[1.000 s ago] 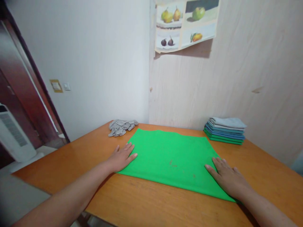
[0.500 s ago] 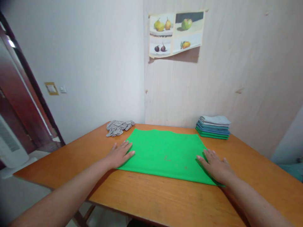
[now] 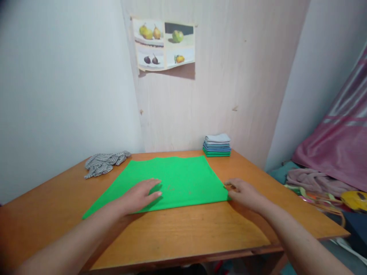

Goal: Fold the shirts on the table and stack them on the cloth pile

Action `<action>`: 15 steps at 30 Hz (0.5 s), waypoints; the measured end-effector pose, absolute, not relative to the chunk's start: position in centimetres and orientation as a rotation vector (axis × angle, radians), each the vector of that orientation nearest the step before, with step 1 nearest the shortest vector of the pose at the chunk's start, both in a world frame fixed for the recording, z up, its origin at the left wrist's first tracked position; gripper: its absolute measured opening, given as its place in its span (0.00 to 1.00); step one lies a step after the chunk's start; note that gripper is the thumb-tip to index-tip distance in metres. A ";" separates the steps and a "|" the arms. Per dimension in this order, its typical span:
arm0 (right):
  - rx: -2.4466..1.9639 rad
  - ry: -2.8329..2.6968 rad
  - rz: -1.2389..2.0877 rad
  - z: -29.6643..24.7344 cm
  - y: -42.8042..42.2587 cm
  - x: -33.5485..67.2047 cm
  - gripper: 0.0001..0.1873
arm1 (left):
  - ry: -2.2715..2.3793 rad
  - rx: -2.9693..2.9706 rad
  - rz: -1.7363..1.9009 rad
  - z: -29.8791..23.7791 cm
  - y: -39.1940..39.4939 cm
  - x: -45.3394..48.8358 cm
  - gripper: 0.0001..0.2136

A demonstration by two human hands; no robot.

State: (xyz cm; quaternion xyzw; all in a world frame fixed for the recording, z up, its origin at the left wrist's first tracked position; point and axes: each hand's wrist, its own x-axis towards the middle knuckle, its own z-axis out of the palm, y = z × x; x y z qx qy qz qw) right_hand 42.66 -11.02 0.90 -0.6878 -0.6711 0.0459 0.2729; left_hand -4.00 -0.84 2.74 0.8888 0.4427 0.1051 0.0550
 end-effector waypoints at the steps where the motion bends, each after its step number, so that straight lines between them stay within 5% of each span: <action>1: -1.831 -1.866 0.149 0.8 -11.8 42.6 0.21 | 1.249 2.714 0.342 3.0 -1.3 -2.3 0.28; 9: -1.806 -2.066 0.035 0.1 -14.3 39.5 0.11 | 0.795 2.811 0.356 2.9 -5.0 11.8 0.26; 15: -1.775 -1.922 0.055 -0.9 -13.1 39.7 0.09 | 0.896 2.901 0.424 1.5 -6.9 18.7 0.26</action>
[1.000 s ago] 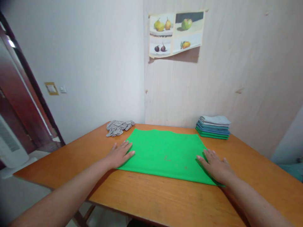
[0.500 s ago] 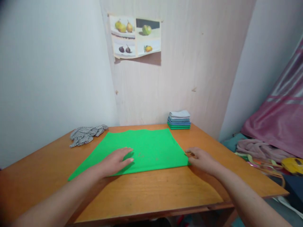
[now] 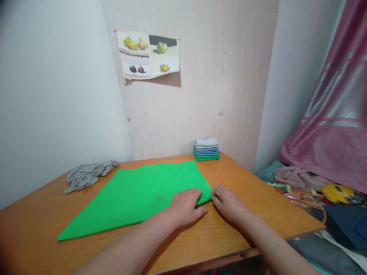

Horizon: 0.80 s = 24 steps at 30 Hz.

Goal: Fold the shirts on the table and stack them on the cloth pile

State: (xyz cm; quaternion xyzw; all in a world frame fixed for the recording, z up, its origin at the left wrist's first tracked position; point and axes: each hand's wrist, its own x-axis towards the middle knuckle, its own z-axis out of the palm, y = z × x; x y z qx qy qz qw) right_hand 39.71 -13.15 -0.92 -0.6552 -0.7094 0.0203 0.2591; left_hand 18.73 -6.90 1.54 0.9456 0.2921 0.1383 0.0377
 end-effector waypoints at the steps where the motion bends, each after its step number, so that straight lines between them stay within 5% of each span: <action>1: -1.750 -1.894 0.065 -1.1 -13.0 39.8 0.08 | 0.946 2.917 0.435 1.5 -7.0 19.5 0.25; 9: -1.633 -1.418 0.183 -1.4 -13.2 38.4 0.13 | 1.167 2.655 0.477 3.3 -5.3 22.8 0.07; 17: -1.149 -0.925 1.002 -0.6 -15.1 27.2 0.43 | 1.162 2.003 0.768 8.7 -0.6 25.1 0.05; 24: -0.839 -1.086 1.119 -0.5 -15.0 20.9 0.32 | 0.782 1.330 1.058 16.4 1.5 25.8 0.03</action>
